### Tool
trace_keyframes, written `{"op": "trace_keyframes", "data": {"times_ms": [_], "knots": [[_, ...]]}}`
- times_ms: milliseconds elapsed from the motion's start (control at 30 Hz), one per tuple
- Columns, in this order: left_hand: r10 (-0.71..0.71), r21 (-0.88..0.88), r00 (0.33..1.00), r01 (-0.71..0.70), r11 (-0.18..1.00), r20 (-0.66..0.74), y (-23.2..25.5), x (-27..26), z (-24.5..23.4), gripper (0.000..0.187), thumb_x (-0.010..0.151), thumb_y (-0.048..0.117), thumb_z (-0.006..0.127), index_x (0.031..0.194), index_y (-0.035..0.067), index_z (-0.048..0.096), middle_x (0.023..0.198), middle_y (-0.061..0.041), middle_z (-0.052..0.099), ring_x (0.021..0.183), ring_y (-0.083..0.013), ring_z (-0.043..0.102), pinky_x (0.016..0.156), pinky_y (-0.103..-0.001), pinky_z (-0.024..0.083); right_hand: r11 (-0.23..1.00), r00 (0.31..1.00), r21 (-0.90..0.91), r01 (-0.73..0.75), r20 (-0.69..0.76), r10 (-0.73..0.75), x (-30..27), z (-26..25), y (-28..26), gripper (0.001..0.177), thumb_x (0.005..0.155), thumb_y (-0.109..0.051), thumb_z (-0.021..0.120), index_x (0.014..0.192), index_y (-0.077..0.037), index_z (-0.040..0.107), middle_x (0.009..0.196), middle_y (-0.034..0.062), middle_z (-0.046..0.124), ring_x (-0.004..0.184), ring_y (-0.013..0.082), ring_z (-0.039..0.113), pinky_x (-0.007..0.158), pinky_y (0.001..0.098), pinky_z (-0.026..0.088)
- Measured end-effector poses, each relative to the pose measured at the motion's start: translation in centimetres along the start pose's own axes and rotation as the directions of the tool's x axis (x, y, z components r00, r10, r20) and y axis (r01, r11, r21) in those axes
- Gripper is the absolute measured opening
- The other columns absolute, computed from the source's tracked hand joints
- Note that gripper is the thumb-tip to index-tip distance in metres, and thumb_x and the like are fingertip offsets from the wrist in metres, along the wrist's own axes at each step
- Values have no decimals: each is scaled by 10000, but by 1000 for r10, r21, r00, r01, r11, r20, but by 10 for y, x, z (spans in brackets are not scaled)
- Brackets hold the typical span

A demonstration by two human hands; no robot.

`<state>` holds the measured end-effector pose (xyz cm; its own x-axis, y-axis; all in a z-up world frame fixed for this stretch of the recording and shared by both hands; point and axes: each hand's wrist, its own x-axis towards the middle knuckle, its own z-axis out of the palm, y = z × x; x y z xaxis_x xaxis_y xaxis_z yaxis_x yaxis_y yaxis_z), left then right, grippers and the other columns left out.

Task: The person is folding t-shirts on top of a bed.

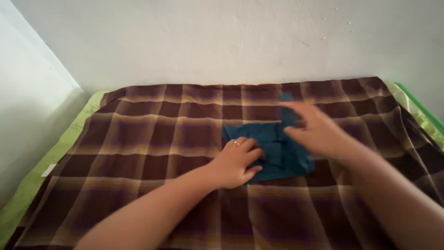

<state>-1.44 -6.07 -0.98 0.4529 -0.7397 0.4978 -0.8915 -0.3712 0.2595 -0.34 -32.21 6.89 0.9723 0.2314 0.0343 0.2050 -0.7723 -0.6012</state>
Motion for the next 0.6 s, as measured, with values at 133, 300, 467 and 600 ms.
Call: {"op": "trace_keyframes", "data": {"times_ms": [133, 300, 467, 600], "knots": [[-113, -51, 993, 111, 993, -39, -31, -8, 25, 246, 861, 251, 729, 952, 40, 641, 1011, -184, 617, 1000, -391, 599, 847, -467, 484, 835, 977, 527, 161, 35, -210, -2, 25, -12, 704, 888, -214, 712, 1531, -168, 429, 1455, 66, 554, 1077, 201, 674, 771, 382, 578], [-384, -627, 921, 260, 734, -68, -45, -12, 25, 209, 1065, 208, 527, 1097, 37, 644, 1051, -120, 668, 1033, -258, 647, 944, -369, 509, 928, 951, 220, 302, 2, -310, -7, 33, -3, 485, 866, -236, 728, 1315, -111, 594, 1269, 81, 662, 1079, 192, 693, 893, 347, 580], [-513, -579, 857, 444, 684, 51, -13, 1, -4, 274, 1058, 263, 502, 1227, 66, 588, 1038, -88, 654, 970, -188, 629, 887, -335, 511, 880, 883, -99, 465, 128, -452, -25, 40, -31, 519, 760, -334, 850, 1192, -111, 668, 1048, 107, 688, 1006, 260, 674, 864, 389, 540], [-473, -605, 880, 397, 690, 39, -31, -3, 14, 354, 1070, 305, 486, 1322, 87, 605, 1092, -51, 668, 1024, -153, 625, 924, -310, 497, 849, 884, -251, 465, 68, -463, -27, 56, -31, 482, 669, -307, 858, 1061, -107, 661, 884, 102, 651, 884, 304, 647, 778, 432, 526]]}}
